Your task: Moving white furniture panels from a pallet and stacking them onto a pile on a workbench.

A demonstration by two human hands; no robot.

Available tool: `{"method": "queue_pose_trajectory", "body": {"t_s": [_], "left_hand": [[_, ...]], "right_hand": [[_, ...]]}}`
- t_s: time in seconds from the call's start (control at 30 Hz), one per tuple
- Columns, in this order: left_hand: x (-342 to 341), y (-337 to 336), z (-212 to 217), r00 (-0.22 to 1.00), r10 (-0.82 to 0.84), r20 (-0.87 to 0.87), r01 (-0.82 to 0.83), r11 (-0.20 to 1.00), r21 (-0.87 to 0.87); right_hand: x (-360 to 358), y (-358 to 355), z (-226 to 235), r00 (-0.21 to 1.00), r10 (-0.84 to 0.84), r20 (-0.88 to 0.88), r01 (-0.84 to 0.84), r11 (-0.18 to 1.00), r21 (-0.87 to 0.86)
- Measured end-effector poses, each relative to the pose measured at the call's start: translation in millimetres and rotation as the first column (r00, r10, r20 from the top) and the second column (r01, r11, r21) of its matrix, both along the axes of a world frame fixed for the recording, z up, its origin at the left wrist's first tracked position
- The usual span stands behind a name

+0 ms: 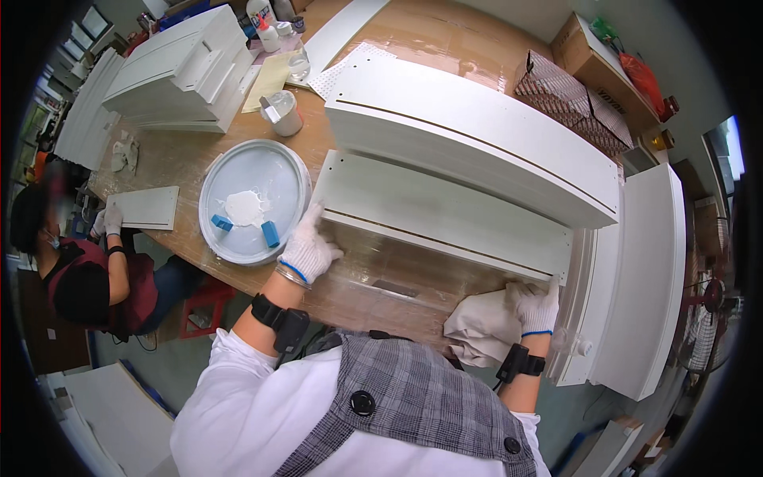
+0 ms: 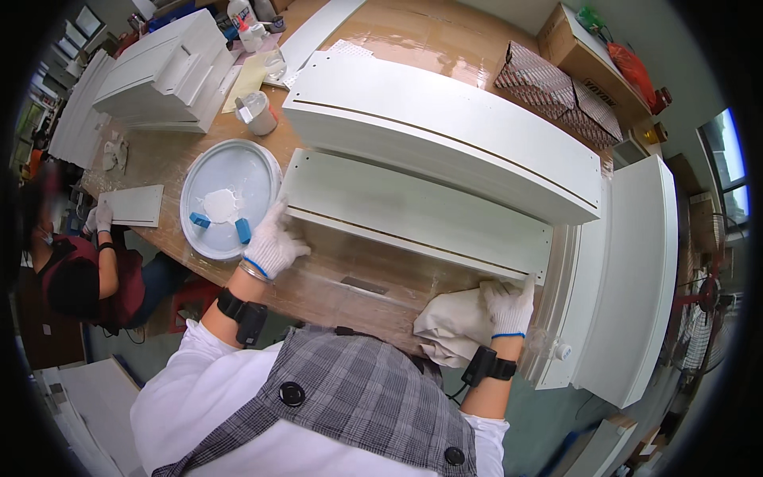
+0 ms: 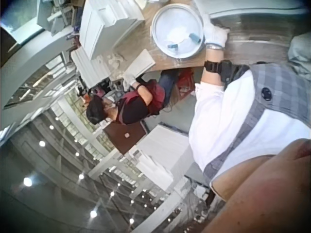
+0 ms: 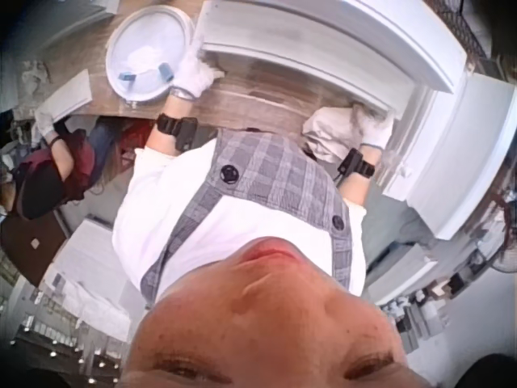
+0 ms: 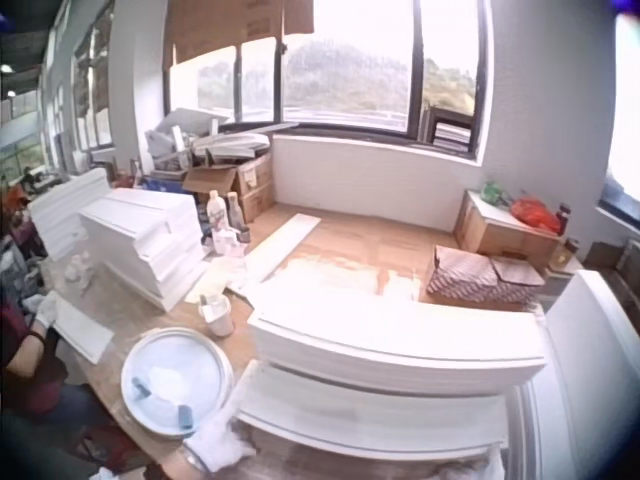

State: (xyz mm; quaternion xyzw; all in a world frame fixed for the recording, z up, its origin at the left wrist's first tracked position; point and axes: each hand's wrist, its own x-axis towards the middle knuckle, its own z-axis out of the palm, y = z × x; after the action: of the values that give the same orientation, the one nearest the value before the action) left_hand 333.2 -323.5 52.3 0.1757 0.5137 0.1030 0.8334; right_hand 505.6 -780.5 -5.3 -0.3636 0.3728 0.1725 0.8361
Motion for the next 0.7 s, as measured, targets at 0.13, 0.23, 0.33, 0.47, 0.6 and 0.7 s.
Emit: {"method": "queue_pose_trajectory", "body": {"t_s": [0.13, 0.23, 0.33, 0.47, 0.6, 0.7], "left_hand": [[22.5, 4.4, -18.7, 0.984, 0.014, 0.178, 0.007, 0.993, -0.118], [29.7, 6.0, -26.9, 0.963, 0.0, 0.27, 0.018, 0.998, -0.065], [30.9, 3.6, -32.2, 0.953, 0.047, 0.301, -0.031, 0.998, -0.055], [19.9, -4.7, -34.7, 0.963, -0.134, 0.235, 0.09, 0.978, 0.189], [-25.4, -42.7, -26.2, 0.991, -0.078, 0.107, 0.073, 0.996, 0.057], [-86.2, -89.4, -16.0, 0.969, -0.018, 0.245, 0.009, 0.999, 0.038]], "right_hand": [[22.7, 0.8, -34.5, 0.88, 0.394, 0.265, -0.184, 0.799, -0.573], [25.6, 11.7, -25.8, 0.753, 0.638, 0.159, -0.165, 0.417, -0.894], [16.7, 33.8, 15.6, 0.689, 0.694, -0.209, -0.213, -0.081, -0.974], [11.0, 52.7, 53.7, 0.619, 0.682, -0.389, -0.317, -0.236, -0.919], [17.6, 35.8, 29.3, 0.613, 0.771, -0.17, -0.254, -0.011, -0.967], [28.8, 21.4, -2.3, 0.585, 0.803, -0.111, -0.238, 0.039, -0.97]]}}
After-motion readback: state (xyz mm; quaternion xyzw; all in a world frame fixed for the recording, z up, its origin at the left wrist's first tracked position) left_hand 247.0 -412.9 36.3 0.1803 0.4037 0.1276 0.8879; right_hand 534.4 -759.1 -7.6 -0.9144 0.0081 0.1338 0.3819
